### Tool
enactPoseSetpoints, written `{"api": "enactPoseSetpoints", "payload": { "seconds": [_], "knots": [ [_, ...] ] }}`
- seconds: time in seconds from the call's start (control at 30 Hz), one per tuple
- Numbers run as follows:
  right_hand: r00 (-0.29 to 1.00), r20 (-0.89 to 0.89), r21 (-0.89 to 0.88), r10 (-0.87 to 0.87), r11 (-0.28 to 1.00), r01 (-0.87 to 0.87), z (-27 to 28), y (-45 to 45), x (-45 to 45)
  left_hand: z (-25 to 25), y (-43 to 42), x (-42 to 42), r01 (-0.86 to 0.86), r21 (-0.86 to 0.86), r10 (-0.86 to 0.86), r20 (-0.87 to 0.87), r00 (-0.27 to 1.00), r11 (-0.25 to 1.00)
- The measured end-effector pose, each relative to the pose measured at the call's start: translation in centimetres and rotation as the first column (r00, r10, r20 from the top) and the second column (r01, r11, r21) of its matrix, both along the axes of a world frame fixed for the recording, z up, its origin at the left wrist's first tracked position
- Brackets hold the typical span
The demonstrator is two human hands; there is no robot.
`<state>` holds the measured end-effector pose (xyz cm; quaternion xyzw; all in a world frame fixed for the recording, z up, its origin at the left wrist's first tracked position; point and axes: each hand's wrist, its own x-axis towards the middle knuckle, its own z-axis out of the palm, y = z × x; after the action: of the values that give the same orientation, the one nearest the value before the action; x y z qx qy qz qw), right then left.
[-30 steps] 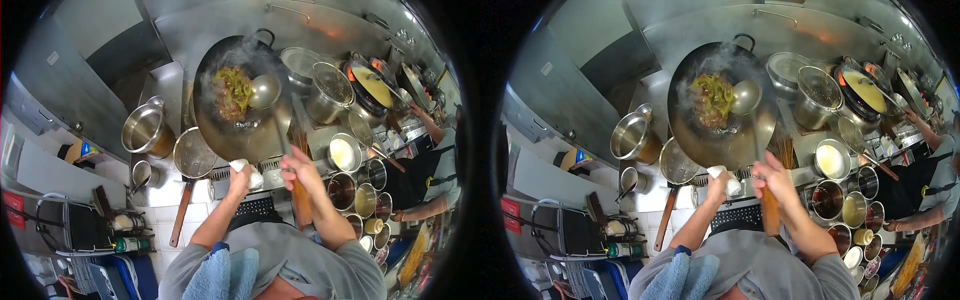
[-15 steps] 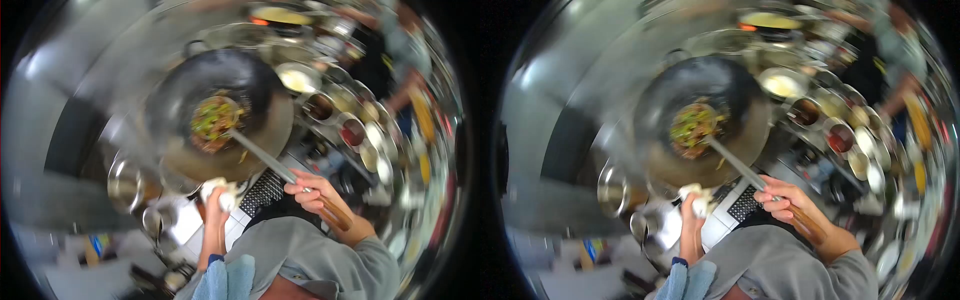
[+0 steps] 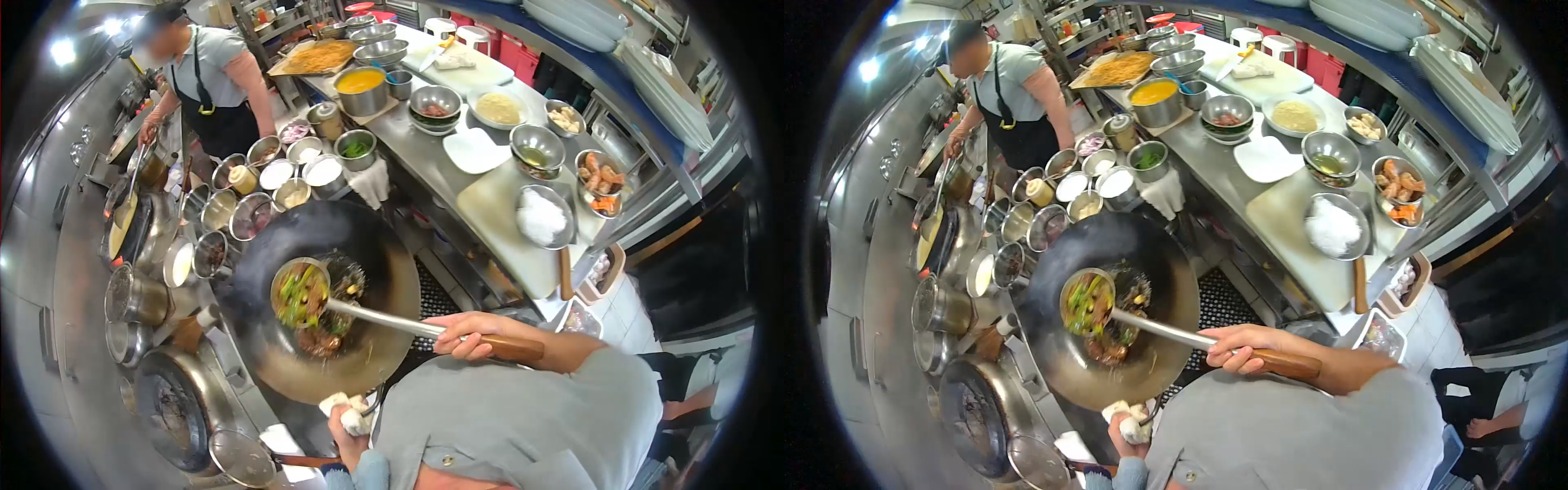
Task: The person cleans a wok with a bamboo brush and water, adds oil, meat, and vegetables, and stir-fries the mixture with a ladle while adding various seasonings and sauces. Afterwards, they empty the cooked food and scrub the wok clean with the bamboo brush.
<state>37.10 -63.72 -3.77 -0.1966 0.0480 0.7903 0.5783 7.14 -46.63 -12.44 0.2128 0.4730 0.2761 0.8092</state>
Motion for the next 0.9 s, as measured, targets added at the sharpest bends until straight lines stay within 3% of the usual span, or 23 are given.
{"api": "enactPoseSetpoints", "payload": {
  "seconds": [0.2, 0.23, 0.37, 0.5, 0.57, 0.7, 0.8, 0.9],
  "knots": [
    [0.932, 0.151, 0.041, -0.328, 0.945, 0.326, 4.2, -11.5, 5.0, -3.0, -5.5, 7.2, 0.271, -0.169, -0.199, 0.35, 0.915, 0.948],
    [0.897, 0.187, 0.016, -0.4, 0.914, 0.404, 5.0, -12.8, 6.0, -0.1, -7.4, 9.5, 0.186, -0.094, -0.159, 0.235, 0.959, 0.978],
    [0.723, 0.475, -0.004, -0.501, 0.821, 0.571, 7.1, -16.1, 11.5, -0.6, -10.0, 10.0, 0.19, -0.072, -0.167, 0.241, 0.956, 0.979],
    [0.48, 0.805, 0.05, -0.348, 0.847, 0.53, 5.2, -15.5, 17.2, -1.4, -11.0, 7.5, 0.12, -0.022, -0.116, 0.143, 0.983, 0.993],
    [0.367, 0.887, 0.035, -0.28, 0.833, 0.552, 3.3, -14.7, 17.7, -1.2, -11.3, 6.3, 0.136, -0.046, -0.13, 0.105, 0.986, 0.99],
    [0.199, 0.971, -0.001, -0.13, 0.835, 0.55, -0.7, -14.3, 18.0, -1.5, -11.6, 3.5, 0.069, -0.062, -0.065, 0.062, 0.996, 0.996],
    [0.113, 0.992, -0.111, 0.058, 0.827, 0.551, 1.4, -14.3, 16.8, -0.4, -12.0, 2.2, -0.003, -0.059, 0.003, 0.002, 1.0, 0.998],
    [-0.014, 0.989, -0.11, 0.144, 0.811, 0.575, 0.4, -14.2, 16.9, -0.5, -11.8, 1.1, -0.063, -0.043, 0.059, -0.08, 0.995, 0.997]
  ]
}}
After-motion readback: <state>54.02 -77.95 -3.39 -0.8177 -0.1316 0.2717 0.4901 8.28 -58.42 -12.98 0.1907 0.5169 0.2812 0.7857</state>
